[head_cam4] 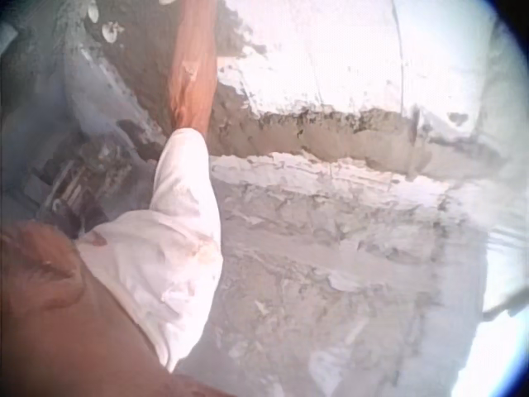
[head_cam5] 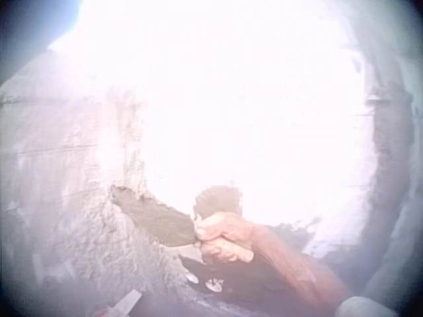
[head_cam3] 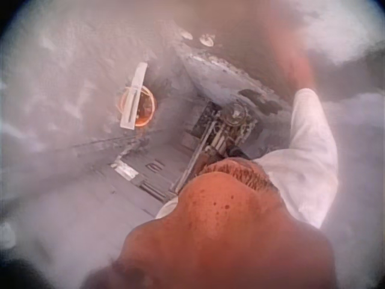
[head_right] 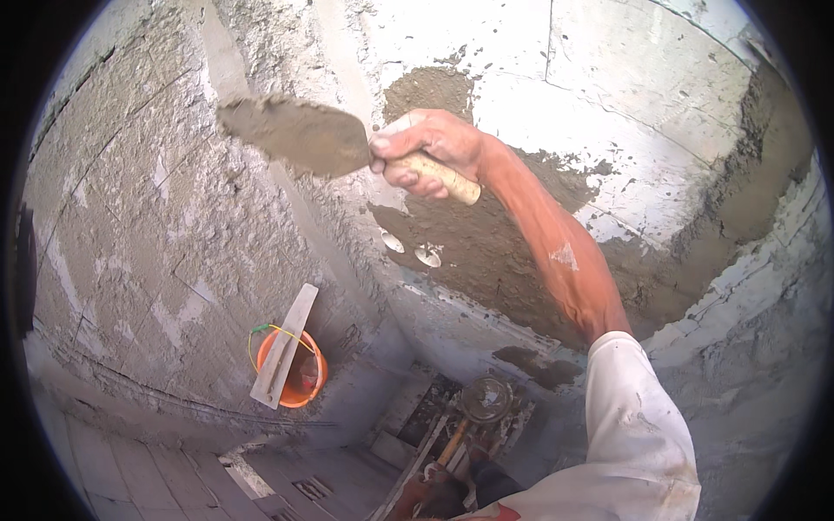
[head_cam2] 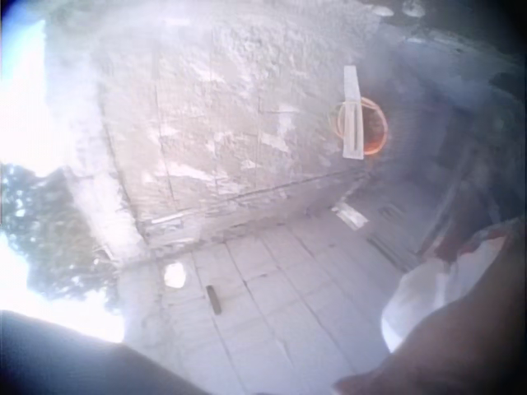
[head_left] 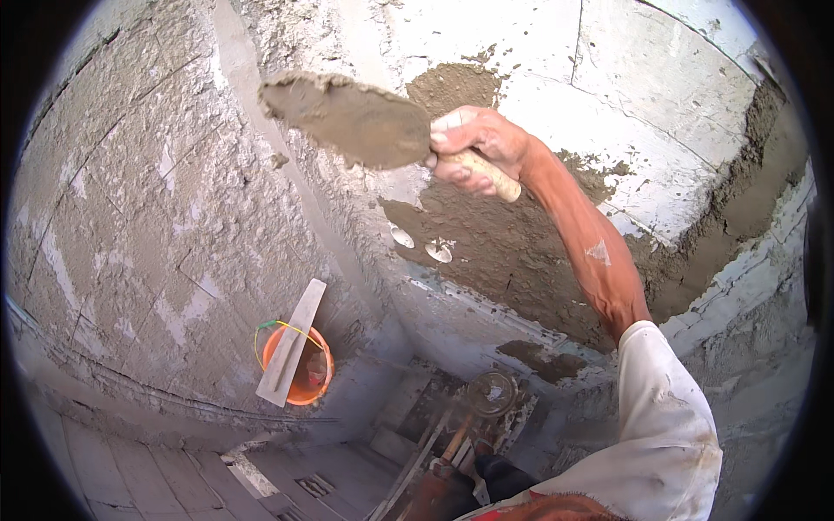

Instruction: The person applies plaster to a cinder block wall using a trowel, scooping material from a handheld bucket while standing or squatting on a wooden scaffold.

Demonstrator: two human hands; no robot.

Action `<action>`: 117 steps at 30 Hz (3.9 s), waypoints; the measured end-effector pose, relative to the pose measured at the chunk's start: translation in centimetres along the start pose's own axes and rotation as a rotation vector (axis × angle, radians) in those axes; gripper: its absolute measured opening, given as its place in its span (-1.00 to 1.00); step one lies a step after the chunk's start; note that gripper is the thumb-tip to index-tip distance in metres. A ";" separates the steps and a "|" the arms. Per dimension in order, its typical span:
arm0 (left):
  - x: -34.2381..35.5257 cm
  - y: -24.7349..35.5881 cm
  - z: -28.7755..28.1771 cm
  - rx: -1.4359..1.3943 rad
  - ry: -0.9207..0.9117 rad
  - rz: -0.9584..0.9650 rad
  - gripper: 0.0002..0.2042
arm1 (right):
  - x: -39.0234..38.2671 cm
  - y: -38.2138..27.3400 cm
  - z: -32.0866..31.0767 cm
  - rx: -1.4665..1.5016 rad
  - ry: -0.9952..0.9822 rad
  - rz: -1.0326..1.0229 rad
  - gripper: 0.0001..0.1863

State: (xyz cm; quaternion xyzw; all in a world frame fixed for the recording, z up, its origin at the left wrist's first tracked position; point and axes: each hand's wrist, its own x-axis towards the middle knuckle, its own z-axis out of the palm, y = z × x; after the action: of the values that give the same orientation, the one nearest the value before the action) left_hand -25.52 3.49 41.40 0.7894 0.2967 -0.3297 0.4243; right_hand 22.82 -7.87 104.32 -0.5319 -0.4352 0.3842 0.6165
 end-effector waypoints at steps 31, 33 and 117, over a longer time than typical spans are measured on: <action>-1.5 1.0 8.4 0.412 0.098 -0.439 -0.31 | -36.7 90.3 2.9 -1.273 0.160 1.035 -0.69; -1.5 0.7 8.5 0.413 0.097 -0.436 -0.31 | -36.2 91.6 4.9 -1.193 0.169 1.075 -0.68; -1.1 -0.7 7.8 0.400 0.129 -0.453 -0.38 | -34.2 94.5 12.7 -0.679 0.551 1.162 -0.68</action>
State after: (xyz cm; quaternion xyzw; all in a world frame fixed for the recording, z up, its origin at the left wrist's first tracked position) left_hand -28.80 -3.15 38.61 0.7903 0.4206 -0.4172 0.1563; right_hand -1.36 -22.75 7.05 -0.9166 -0.0065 0.3456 0.2008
